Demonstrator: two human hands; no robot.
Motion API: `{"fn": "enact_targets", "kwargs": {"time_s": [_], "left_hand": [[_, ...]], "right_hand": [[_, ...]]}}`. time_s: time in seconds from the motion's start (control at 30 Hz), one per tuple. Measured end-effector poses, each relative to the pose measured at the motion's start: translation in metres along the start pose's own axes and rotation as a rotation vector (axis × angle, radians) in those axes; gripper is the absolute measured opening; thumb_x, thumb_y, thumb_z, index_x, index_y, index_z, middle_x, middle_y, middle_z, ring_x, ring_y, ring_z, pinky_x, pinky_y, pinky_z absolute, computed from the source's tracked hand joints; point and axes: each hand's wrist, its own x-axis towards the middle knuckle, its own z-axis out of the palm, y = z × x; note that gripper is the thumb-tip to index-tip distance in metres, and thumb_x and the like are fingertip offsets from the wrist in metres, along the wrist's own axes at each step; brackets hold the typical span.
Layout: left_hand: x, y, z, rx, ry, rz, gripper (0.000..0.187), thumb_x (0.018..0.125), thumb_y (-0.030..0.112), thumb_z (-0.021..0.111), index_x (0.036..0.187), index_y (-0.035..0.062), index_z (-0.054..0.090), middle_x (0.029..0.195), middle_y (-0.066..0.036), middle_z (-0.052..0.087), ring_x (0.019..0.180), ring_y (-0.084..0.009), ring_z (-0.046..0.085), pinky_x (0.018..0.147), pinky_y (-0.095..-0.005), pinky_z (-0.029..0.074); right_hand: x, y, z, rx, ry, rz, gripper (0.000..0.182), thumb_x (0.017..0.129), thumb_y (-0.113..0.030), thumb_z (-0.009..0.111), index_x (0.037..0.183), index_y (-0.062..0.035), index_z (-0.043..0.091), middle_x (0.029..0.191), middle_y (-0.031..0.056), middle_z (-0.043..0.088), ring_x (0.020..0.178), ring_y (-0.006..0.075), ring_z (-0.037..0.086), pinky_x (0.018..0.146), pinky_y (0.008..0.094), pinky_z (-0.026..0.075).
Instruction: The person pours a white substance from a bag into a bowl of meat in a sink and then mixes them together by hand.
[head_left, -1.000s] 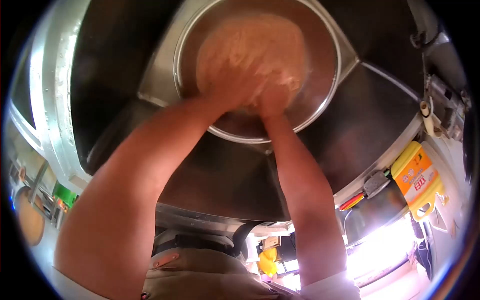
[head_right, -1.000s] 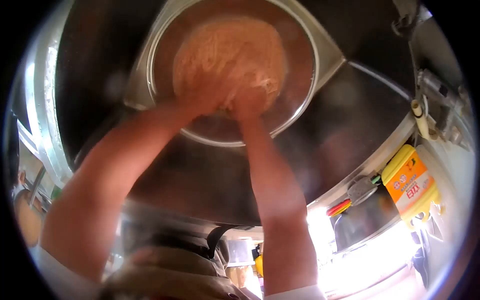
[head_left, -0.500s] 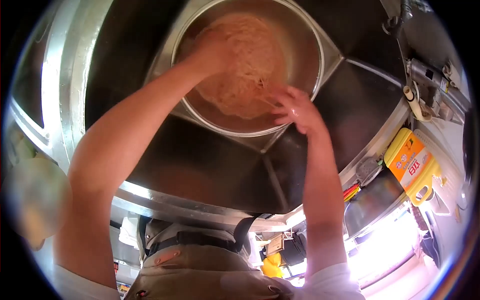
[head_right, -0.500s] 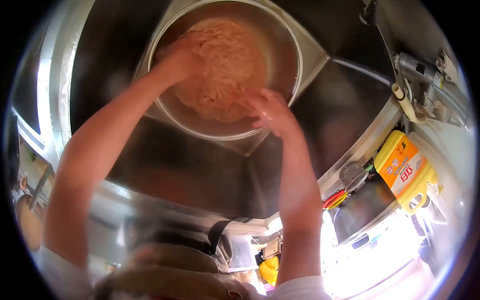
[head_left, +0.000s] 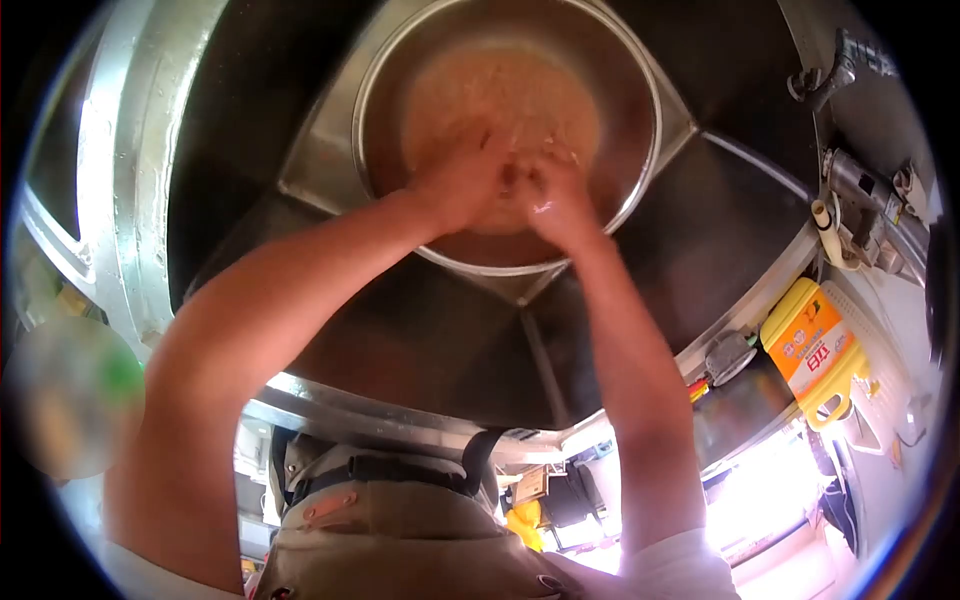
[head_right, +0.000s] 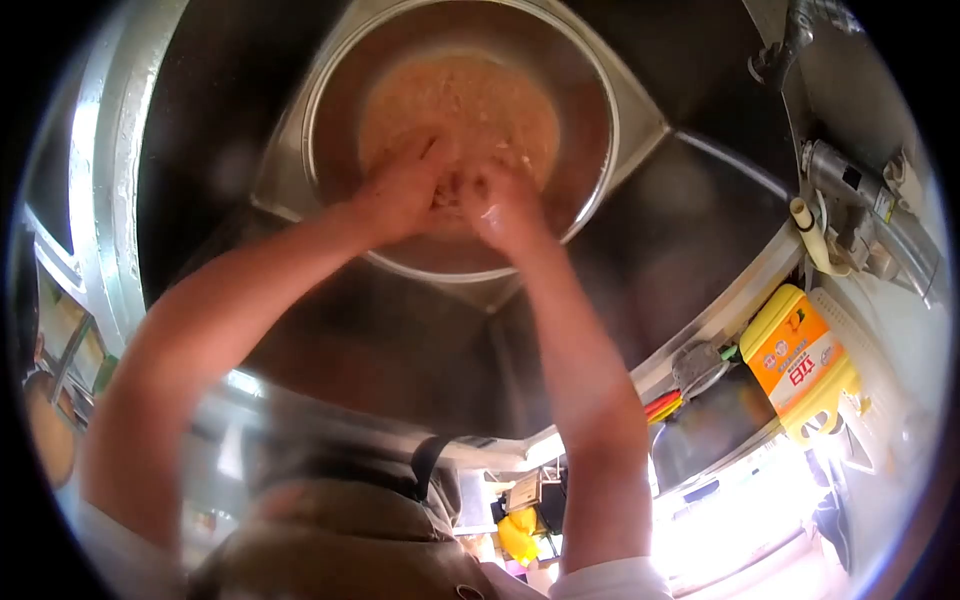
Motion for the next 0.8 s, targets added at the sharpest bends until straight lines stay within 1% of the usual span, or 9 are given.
{"fn": "enact_targets", "kwargs": {"time_s": [0.07, 0.13, 0.3, 0.43, 0.5, 0.53, 0.6, 0.7, 0.8], "left_hand": [[-0.004, 0.012, -0.009, 0.24, -0.123, -0.168, 0.059, 0.095, 0.02, 0.056, 0.15, 0.0159, 0.035, 0.155, -0.016, 0.032, 0.137, -0.0425, 0.038, 0.11, -0.0493, 0.039], [0.014, -0.019, 0.017, 0.154, 0.101, -0.084, 0.057, 0.094, 0.022, 0.055, 0.148, 0.0138, 0.039, 0.153, -0.017, 0.035, 0.137, -0.0402, 0.039, 0.11, -0.048, 0.039], [0.082, -0.03, -0.001, 0.182, 0.025, 0.014, 0.052, 0.093, 0.022, 0.055, 0.143, 0.0117, 0.045, 0.146, -0.017, 0.044, 0.134, -0.0371, 0.043, 0.109, -0.0469, 0.039], [0.104, 0.008, -0.05, 0.324, -0.069, 0.136, 0.049, 0.092, 0.021, 0.055, 0.139, 0.0099, 0.05, 0.141, -0.017, 0.051, 0.132, -0.0346, 0.047, 0.109, -0.0461, 0.039], [0.067, 0.017, -0.049, 0.572, 0.081, 0.307, 0.048, 0.091, 0.021, 0.055, 0.138, 0.0091, 0.052, 0.138, -0.017, 0.054, 0.131, -0.0334, 0.049, 0.108, -0.0457, 0.039], [0.046, 0.007, -0.029, 0.607, 0.363, 0.403, 0.045, 0.09, 0.024, 0.057, 0.133, 0.0104, 0.057, 0.135, -0.016, 0.057, 0.128, -0.0341, 0.052, 0.108, -0.0484, 0.039], [0.012, -0.009, -0.006, 0.793, 0.414, 0.406, 0.046, 0.09, 0.028, 0.058, 0.132, 0.01, 0.058, 0.136, -0.016, 0.057, 0.128, -0.0357, 0.051, 0.109, -0.0529, 0.036], [-0.01, -0.018, 0.002, 0.764, 0.028, 0.144, 0.043, 0.094, 0.029, 0.051, 0.132, 0.0101, 0.058, 0.137, -0.019, 0.055, 0.127, -0.037, 0.051, 0.111, -0.0502, 0.035], [0.026, -0.064, 0.041, 0.274, 0.184, -0.079, 0.041, 0.096, 0.028, 0.048, 0.13, 0.0087, 0.059, 0.133, -0.02, 0.058, 0.123, -0.0378, 0.053, 0.109, -0.0468, 0.037]], "right_hand": [[-0.014, -0.008, 0.033, -0.153, -0.041, 0.145, 0.037, 0.088, -0.021, 0.06, 0.12, -0.0035, 0.066, 0.111, 0.0206, 0.068, 0.113, 0.0396, 0.058, 0.103, 0.0431, 0.045], [0.004, -0.009, 0.049, -0.293, -0.258, 0.392, 0.04, 0.088, -0.019, 0.062, 0.125, -0.0037, 0.063, 0.117, 0.0219, 0.065, 0.12, 0.04, 0.055, 0.106, 0.042, 0.043], [0.052, 0.065, 0.085, -0.242, 0.417, 0.362, 0.036, 0.083, -0.015, 0.064, 0.117, -0.0037, 0.066, 0.108, 0.0237, 0.067, 0.107, 0.0422, 0.061, 0.093, 0.0474, 0.049], [0.047, 0.031, 0.035, 0.154, 0.574, 0.255, 0.031, 0.084, -0.016, 0.065, 0.113, -0.0061, 0.067, 0.108, 0.0237, 0.066, 0.105, 0.0448, 0.061, 0.092, 0.0475, 0.049], [0.006, -0.021, -0.002, 0.046, 0.125, 0.455, 0.029, 0.087, -0.021, 0.063, 0.113, -0.0077, 0.067, 0.108, 0.0213, 0.067, 0.104, 0.0444, 0.061, 0.092, 0.0515, 0.048], [-0.011, -0.03, 0.0, -0.125, 0.147, 0.259, 0.029, 0.088, -0.022, 0.062, 0.113, -0.0083, 0.067, 0.106, 0.0197, 0.068, 0.102, 0.0426, 0.063, 0.091, 0.0539, 0.048], [-0.026, -0.033, 0.025, -0.386, 0.136, 0.12, 0.029, 0.089, -0.024, 0.061, 0.113, -0.0088, 0.067, 0.104, 0.0176, 0.069, 0.101, 0.0391, 0.064, 0.091, 0.0574, 0.047], [-0.015, -0.034, 0.059, -0.457, -0.035, 0.255, 0.032, 0.089, -0.026, 0.061, 0.114, -0.0067, 0.066, 0.108, 0.0183, 0.068, 0.104, 0.0375, 0.064, 0.088, 0.0581, 0.047], [0.005, -0.026, 0.067, -0.176, -0.222, 0.456, 0.041, 0.087, -0.027, 0.064, 0.12, -0.0027, 0.062, 0.116, 0.0221, 0.064, 0.111, 0.0386, 0.06, 0.085, 0.0533, 0.049]]}}
